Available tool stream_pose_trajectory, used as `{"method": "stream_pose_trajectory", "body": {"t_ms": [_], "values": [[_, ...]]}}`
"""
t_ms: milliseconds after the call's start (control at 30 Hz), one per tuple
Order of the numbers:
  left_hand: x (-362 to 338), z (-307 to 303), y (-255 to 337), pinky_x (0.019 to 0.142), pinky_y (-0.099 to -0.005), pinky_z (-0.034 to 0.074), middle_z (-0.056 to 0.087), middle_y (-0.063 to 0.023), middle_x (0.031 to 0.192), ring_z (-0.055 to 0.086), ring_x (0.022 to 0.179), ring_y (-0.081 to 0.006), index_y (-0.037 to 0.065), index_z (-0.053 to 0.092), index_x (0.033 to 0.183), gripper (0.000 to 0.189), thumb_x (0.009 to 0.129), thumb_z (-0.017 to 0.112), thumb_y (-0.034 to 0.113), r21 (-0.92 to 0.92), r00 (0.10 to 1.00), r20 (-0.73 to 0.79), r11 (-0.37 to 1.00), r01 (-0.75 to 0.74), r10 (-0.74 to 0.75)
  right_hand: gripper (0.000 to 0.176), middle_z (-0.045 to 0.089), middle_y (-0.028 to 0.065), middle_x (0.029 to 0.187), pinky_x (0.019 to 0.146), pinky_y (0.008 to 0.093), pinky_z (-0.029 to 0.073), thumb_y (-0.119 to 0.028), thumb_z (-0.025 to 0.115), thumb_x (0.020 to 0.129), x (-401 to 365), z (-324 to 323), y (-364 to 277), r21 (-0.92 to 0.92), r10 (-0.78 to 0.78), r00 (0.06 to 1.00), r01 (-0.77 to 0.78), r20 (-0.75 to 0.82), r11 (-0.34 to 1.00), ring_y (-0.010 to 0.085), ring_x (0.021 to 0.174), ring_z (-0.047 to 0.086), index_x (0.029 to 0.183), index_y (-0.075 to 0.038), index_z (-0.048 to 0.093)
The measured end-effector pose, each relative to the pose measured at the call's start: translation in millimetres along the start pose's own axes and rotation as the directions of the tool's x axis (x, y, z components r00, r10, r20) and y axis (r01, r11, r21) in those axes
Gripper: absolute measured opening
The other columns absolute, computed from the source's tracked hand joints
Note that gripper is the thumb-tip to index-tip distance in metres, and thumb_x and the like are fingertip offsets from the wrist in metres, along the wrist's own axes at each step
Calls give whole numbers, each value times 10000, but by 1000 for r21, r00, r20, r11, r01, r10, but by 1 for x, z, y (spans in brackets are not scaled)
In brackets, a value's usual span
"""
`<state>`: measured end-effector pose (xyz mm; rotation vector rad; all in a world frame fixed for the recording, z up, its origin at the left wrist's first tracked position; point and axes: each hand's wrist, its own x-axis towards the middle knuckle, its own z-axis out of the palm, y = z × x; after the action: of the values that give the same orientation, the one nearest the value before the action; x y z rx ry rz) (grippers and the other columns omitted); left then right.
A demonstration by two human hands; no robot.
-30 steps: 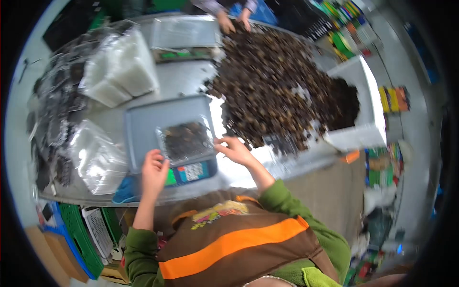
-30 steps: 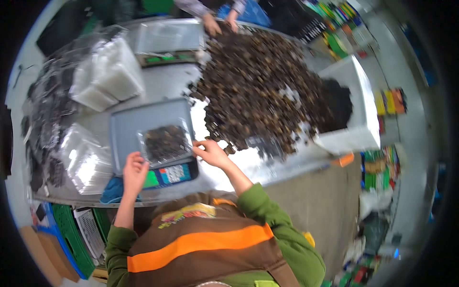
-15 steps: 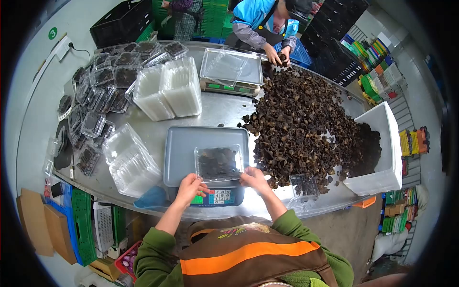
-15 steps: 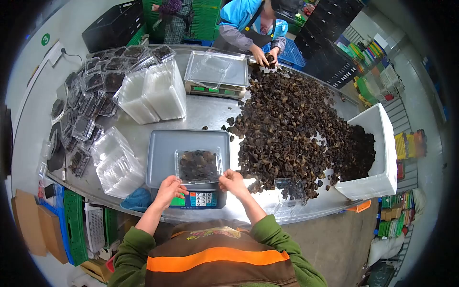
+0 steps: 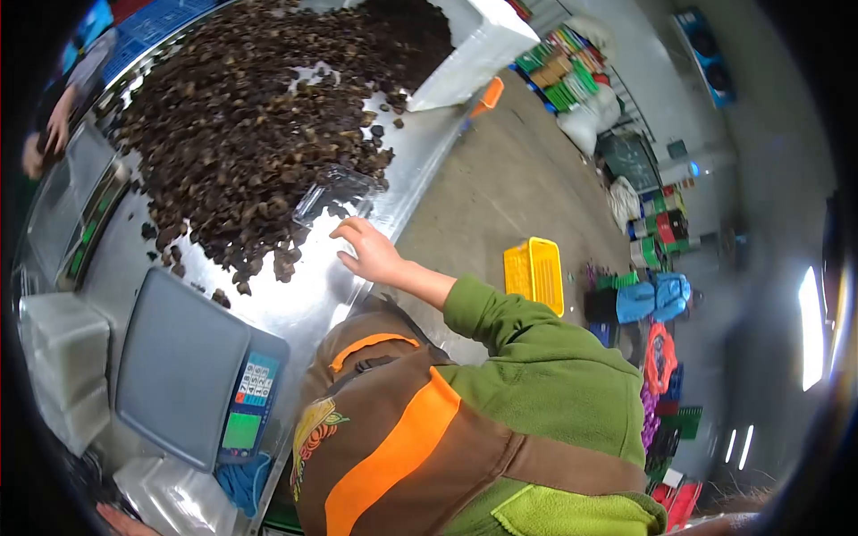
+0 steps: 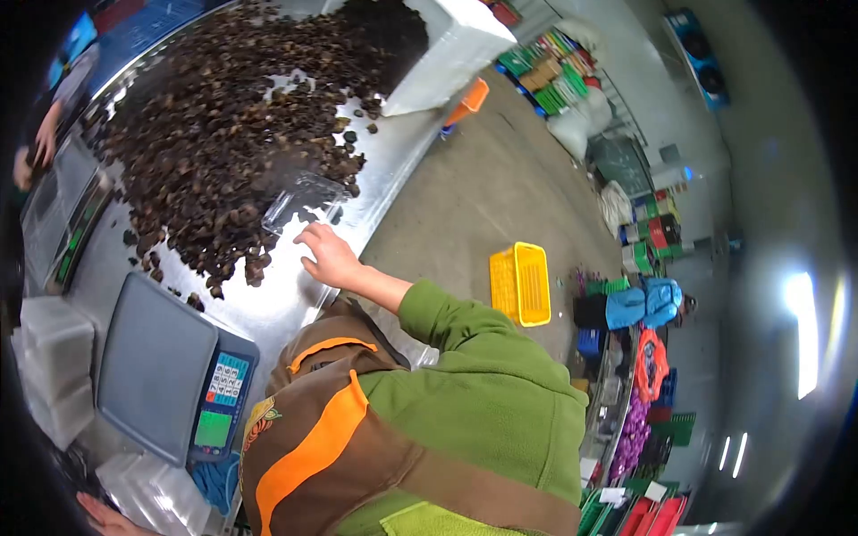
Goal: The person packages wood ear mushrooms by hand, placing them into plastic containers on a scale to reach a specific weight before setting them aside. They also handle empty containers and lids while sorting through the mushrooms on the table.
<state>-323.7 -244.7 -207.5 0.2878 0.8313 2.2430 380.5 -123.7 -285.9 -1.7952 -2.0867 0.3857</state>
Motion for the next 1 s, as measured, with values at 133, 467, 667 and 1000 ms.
{"method": "stream_pose_trajectory", "body": {"t_ms": [133, 467, 667, 1000], "values": [[-8, -2, -91, 1050, -339, 365, 494, -145, 1387, 481, 1253, -239, -40, 427, 1384, 481, 987, 509, 220, 861, 918, 392, 377, -341, -67, 476, 490, 150, 1230, 1017, 485, 369, -59, 686, 654, -8, 0, 29, -258, -48, 993, 19, -106, 966, 376, 1165, 456, 1114, -115, 578], [-162, 194, -283, 839, -270, 485, 648, -102, 1096, 603, 998, -149, 19, 539, 1275, 383, 956, 599, 222, 892, 580, 238, 412, 188, -779, 194, 620, 44, 957, 963, 437, 379, -60, 652, 728, 35, -10, 12, -117, -304, 923, 284, -234, 952, 263, 1038, 544, 915, -111, 638], [-229, 202, -345, 975, -355, 453, 548, -201, 1310, 567, 1126, -233, -11, 272, 1458, 686, 916, 643, 190, 919, 364, 393, 375, -123, -844, 200, 634, 37, 1006, 908, 402, 428, -84, 691, 763, 34, -12, -47, 154, -269, 939, 305, -214, 940, 260, 1025, 567, 953, -115, 635], [-201, 231, -352, 697, -285, 548, 589, -160, 1080, 641, 811, -203, 97, 252, 1493, 602, 945, 497, 45, 844, 408, 106, 299, 446, -907, 542, 498, 136, 1215, 868, 382, 496, -238, 774, 772, 72, 18, 64, 490, 300, 795, -3, -527, 872, 254, 1092, 537, 1231, -82, 533]]}}
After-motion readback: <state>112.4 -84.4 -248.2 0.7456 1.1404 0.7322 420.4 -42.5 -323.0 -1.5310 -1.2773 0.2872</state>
